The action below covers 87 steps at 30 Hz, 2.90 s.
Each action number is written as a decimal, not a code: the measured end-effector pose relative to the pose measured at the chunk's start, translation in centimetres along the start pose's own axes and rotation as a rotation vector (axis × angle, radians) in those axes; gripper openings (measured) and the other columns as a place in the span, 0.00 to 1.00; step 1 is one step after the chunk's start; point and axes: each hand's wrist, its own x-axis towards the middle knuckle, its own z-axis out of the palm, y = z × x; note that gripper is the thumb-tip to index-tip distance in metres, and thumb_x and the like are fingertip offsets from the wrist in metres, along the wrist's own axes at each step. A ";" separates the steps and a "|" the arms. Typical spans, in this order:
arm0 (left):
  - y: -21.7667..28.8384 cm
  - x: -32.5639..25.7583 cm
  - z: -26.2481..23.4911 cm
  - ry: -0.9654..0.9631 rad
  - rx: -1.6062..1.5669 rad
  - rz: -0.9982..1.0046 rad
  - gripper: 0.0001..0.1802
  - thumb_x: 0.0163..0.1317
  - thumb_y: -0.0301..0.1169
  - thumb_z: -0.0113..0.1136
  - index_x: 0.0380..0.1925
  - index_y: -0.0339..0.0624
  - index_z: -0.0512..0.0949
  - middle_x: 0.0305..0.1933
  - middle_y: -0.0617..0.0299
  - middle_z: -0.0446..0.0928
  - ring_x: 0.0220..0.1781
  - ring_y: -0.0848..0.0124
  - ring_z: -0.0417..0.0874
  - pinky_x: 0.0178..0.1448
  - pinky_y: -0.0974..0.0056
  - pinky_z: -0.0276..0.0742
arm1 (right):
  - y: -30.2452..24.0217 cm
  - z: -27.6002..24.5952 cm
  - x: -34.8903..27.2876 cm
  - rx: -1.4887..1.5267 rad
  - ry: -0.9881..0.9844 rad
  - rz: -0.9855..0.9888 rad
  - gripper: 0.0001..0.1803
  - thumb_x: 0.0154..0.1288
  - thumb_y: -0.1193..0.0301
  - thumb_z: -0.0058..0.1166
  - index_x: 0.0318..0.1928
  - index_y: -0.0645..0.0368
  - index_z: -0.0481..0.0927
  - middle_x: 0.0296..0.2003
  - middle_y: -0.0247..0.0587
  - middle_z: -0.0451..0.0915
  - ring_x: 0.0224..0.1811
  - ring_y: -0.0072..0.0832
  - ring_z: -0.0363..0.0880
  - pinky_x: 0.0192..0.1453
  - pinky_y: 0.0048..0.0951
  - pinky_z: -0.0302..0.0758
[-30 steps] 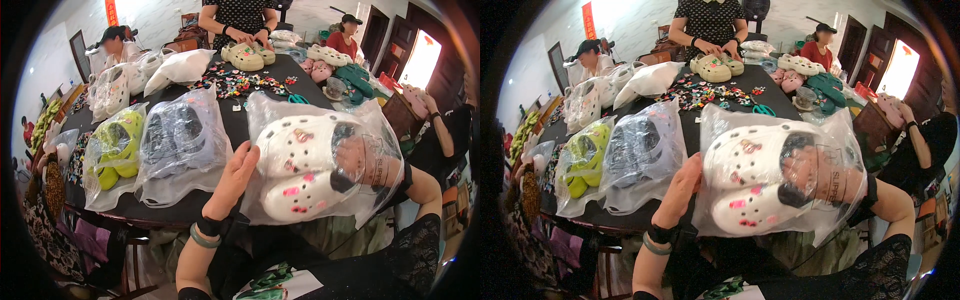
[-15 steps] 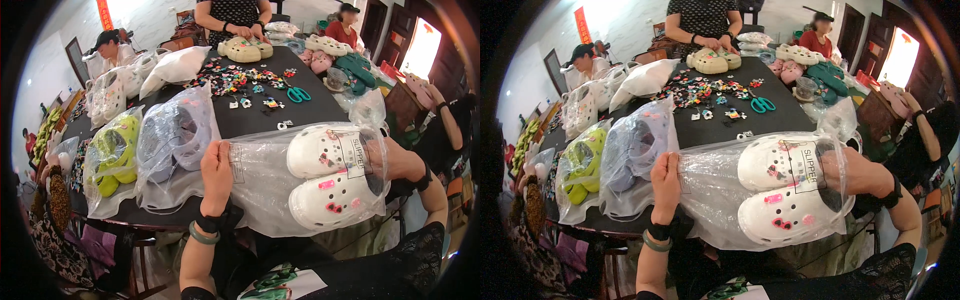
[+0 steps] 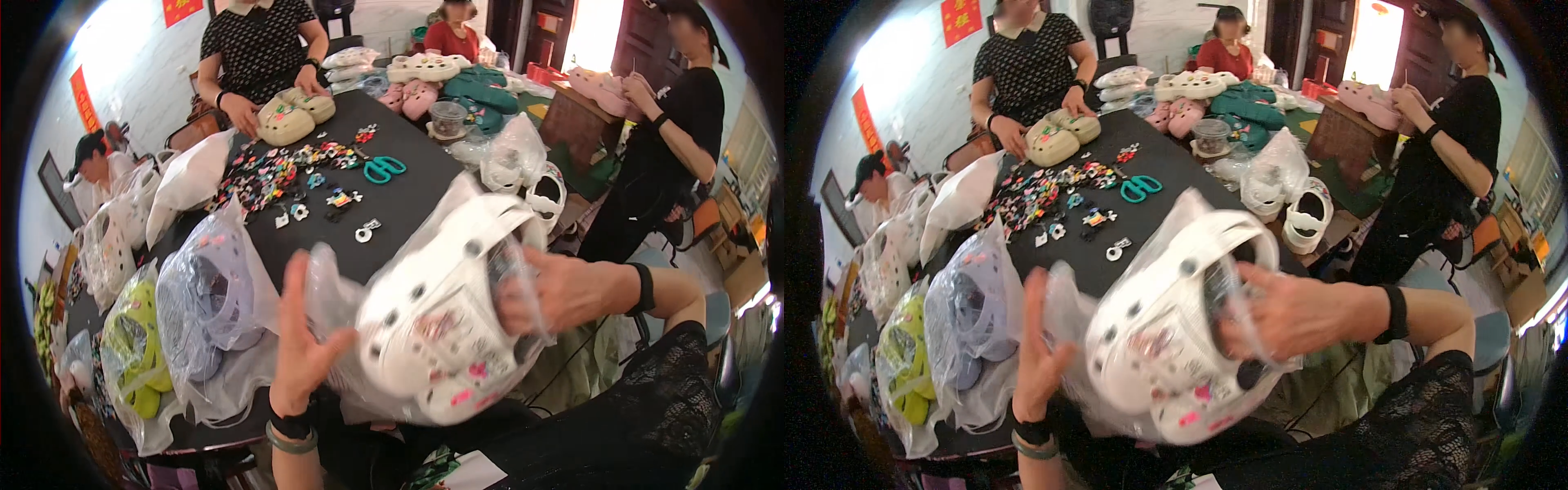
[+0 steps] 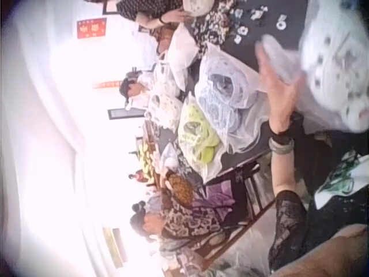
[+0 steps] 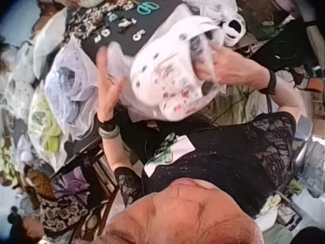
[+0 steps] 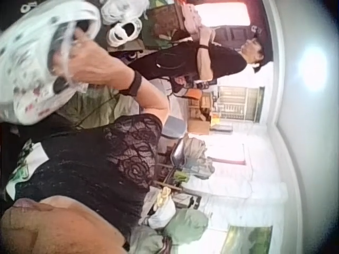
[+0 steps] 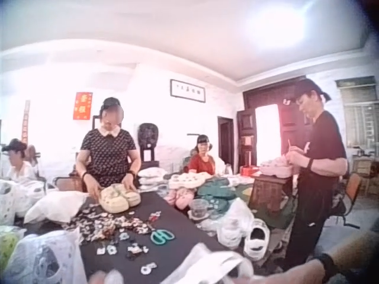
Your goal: Packing decorated footwear into plastic bags and preparing them for shipment.
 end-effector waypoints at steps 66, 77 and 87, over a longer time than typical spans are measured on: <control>0.9 -20.9 -3.4 -0.020 -1.199 -0.972 0.30 0.54 0.27 0.63 0.57 0.31 0.67 0.50 0.59 0.76 0.49 0.72 0.78 0.55 0.68 0.71 | -3.2 7.1 -2.7 0.499 -0.206 0.655 0.35 0.56 0.75 0.55 0.62 0.74 0.57 0.65 0.64 0.53 0.68 0.55 0.54 0.70 0.41 0.57; 4.8 -15.3 -1.3 -0.559 -0.389 0.020 0.09 0.60 0.31 0.54 0.30 0.34 0.76 0.30 0.46 0.74 0.35 0.50 0.75 0.42 0.53 0.69 | -11.3 8.4 6.5 1.222 -0.029 0.057 0.86 0.21 0.38 0.74 0.69 0.68 0.27 0.71 0.60 0.30 0.74 0.52 0.35 0.72 0.50 0.45; 7.6 -13.2 -4.8 0.208 0.225 -0.142 0.27 0.43 0.41 0.63 0.39 0.32 0.76 0.47 0.38 0.69 0.56 0.41 0.67 0.67 0.39 0.53 | -15.0 14.6 14.3 1.981 0.122 0.496 0.23 0.64 0.73 0.51 0.58 0.65 0.67 0.49 0.33 0.73 0.47 0.23 0.70 0.52 0.28 0.67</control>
